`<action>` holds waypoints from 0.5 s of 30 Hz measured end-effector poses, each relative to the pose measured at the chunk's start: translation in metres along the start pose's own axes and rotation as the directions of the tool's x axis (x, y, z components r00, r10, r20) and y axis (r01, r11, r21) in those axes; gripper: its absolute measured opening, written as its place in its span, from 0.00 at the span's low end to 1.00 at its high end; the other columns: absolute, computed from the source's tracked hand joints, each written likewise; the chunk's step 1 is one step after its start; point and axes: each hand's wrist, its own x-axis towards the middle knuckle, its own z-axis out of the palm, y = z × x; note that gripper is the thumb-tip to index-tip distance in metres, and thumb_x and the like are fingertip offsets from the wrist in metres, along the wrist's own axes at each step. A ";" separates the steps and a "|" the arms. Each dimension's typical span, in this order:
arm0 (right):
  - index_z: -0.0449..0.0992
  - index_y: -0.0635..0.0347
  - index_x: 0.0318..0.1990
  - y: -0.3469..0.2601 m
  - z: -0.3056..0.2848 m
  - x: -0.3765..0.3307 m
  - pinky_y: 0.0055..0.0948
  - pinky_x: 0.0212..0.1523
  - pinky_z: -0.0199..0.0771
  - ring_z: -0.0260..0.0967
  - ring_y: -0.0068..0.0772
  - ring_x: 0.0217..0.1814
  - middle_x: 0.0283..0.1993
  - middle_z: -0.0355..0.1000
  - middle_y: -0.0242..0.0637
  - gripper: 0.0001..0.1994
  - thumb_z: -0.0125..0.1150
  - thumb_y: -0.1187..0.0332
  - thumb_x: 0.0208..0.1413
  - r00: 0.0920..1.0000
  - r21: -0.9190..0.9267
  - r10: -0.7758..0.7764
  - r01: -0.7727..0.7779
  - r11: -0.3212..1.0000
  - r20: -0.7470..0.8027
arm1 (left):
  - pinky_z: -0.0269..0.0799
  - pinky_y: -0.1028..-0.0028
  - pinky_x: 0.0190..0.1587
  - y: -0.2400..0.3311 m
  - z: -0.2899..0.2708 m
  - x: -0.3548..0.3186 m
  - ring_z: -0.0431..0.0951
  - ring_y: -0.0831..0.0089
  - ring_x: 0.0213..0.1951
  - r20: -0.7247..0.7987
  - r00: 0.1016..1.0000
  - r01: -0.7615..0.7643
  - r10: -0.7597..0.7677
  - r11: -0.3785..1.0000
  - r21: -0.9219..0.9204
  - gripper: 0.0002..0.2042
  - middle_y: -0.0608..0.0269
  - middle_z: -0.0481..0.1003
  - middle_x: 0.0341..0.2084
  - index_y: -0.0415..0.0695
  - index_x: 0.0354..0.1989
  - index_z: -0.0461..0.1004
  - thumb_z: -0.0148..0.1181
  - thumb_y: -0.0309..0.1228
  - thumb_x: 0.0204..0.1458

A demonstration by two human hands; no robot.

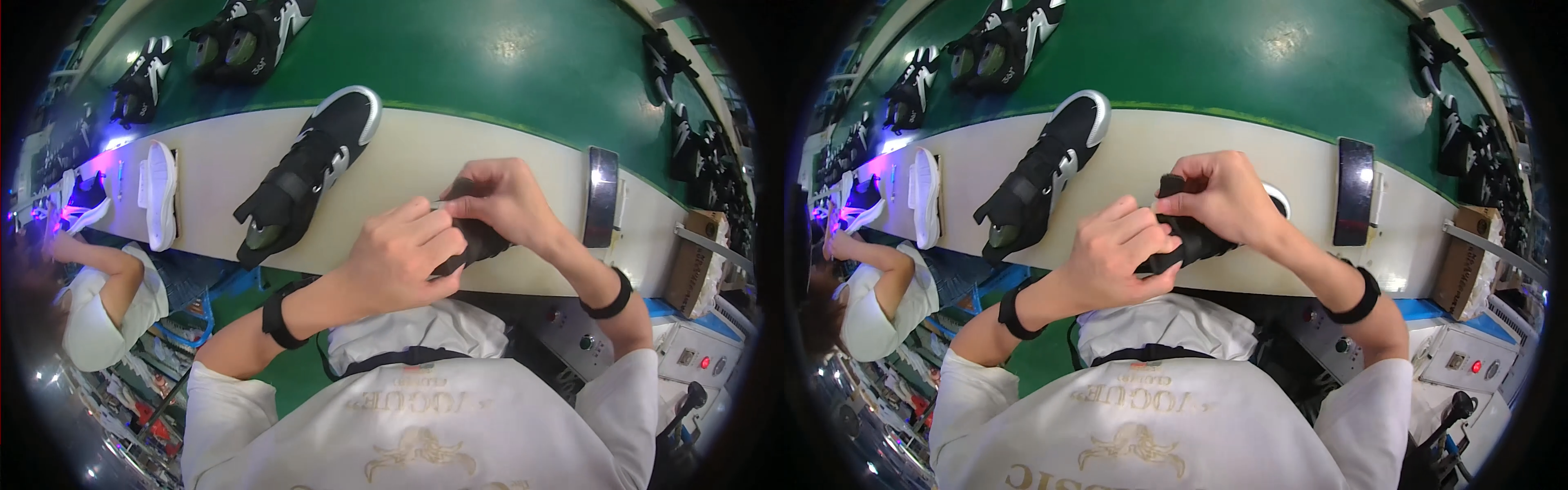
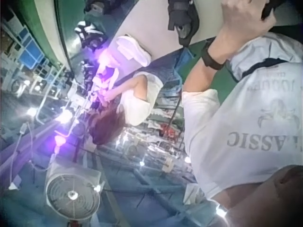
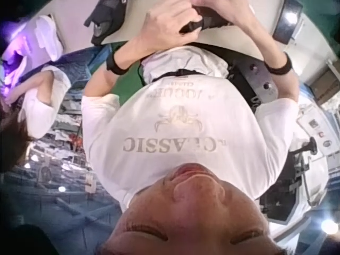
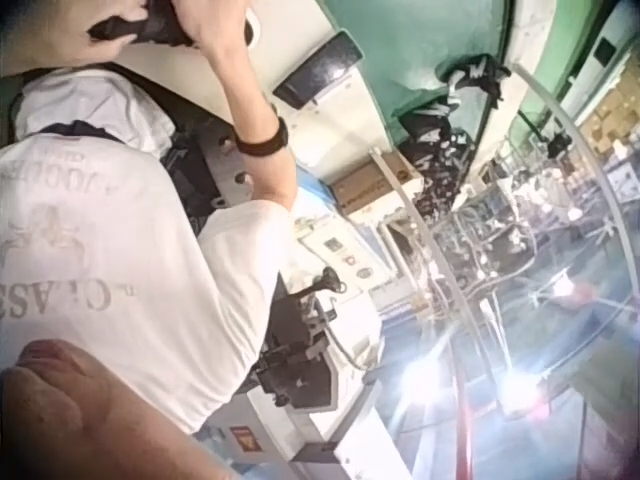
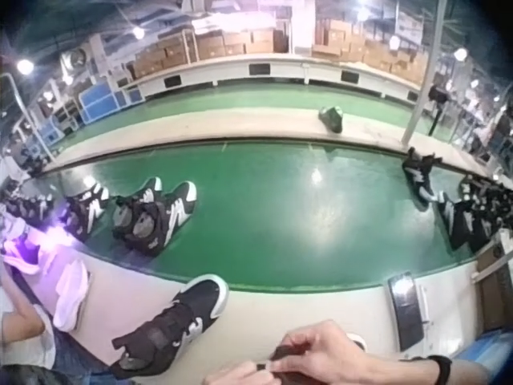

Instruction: Inserting shoe lasts into sneakers on a factory assembly line.

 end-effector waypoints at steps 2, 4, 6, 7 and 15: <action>0.75 0.65 0.26 0.007 0.004 0.012 0.25 0.25 0.65 0.62 0.18 0.22 0.20 0.69 0.29 0.08 0.70 0.71 0.44 0.994 0.091 0.086 -0.092 0.992 0.068 | 0.66 0.68 0.24 -0.003 0.002 -0.002 0.68 0.63 0.24 -0.023 0.999 -0.033 0.033 0.999 -0.011 0.13 0.64 0.69 0.23 0.45 0.27 0.72 0.68 0.26 0.30; 0.73 0.66 0.25 0.005 0.007 0.021 0.27 0.26 0.66 0.63 0.18 0.24 0.21 0.71 0.32 0.08 0.67 0.74 0.43 0.989 0.006 0.103 -0.104 0.995 0.102 | 0.65 0.69 0.24 -0.003 0.004 0.000 0.68 0.63 0.24 -0.041 0.996 -0.079 0.077 0.996 -0.045 0.12 0.64 0.66 0.22 0.44 0.26 0.72 0.68 0.26 0.31; 0.71 0.68 0.24 -0.003 0.011 0.029 0.29 0.28 0.67 0.63 0.19 0.26 0.23 0.73 0.35 0.07 0.65 0.76 0.43 0.987 -0.096 0.128 -0.118 0.988 0.102 | 0.67 0.67 0.25 -0.001 0.001 0.006 0.68 0.62 0.26 -0.034 0.997 -0.073 0.071 0.996 -0.053 0.12 0.62 0.67 0.23 0.44 0.26 0.71 0.67 0.26 0.32; 0.70 0.68 0.24 -0.008 0.016 0.033 0.31 0.28 0.66 0.62 0.20 0.26 0.22 0.72 0.37 0.07 0.63 0.76 0.42 0.995 -0.144 0.055 -0.042 0.989 0.088 | 0.67 0.66 0.27 0.001 -0.002 0.011 0.69 0.61 0.27 -0.006 0.998 -0.056 0.055 0.997 -0.050 0.12 0.62 0.67 0.25 0.43 0.27 0.71 0.68 0.26 0.33; 0.72 0.63 0.29 0.000 0.050 -0.026 0.38 0.37 0.69 0.70 0.47 0.35 0.30 0.71 0.43 0.06 0.61 0.72 0.53 0.798 -0.410 -0.473 0.316 0.856 -0.372 | 0.67 0.56 0.57 -0.016 -0.102 -0.027 0.69 0.48 0.57 -0.102 0.892 0.436 -0.440 0.777 0.455 0.30 0.49 0.69 0.57 0.48 0.61 0.67 0.68 0.33 0.46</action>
